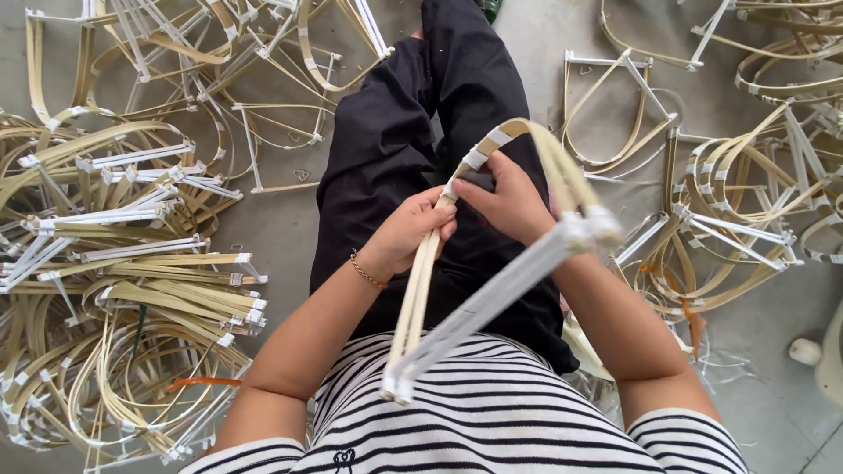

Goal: Assembling and trimming circular bamboo frame components using pliers and adhesive tape.

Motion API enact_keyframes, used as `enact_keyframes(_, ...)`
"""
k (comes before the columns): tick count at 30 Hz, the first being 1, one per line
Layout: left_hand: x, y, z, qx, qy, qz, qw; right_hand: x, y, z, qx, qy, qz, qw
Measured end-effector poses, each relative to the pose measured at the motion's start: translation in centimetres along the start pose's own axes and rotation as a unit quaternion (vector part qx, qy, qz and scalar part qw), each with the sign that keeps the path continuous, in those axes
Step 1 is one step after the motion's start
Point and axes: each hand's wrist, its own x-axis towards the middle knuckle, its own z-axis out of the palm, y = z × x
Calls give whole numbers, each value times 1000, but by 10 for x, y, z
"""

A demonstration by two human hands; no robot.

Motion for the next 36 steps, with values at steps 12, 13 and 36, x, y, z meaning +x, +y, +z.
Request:
enact_keyframes(12,-1,2,10,-56,18,-25,998,21,11,6,68,-7,12,998)
enact_keyframes(13,1,-4,3,-59,19,-26,998,18,15,9,67,-9,14,998)
enact_keyframes(36,-16,38,-3,-3,-22,11,1000,-5,12,-52,270,113,13,956)
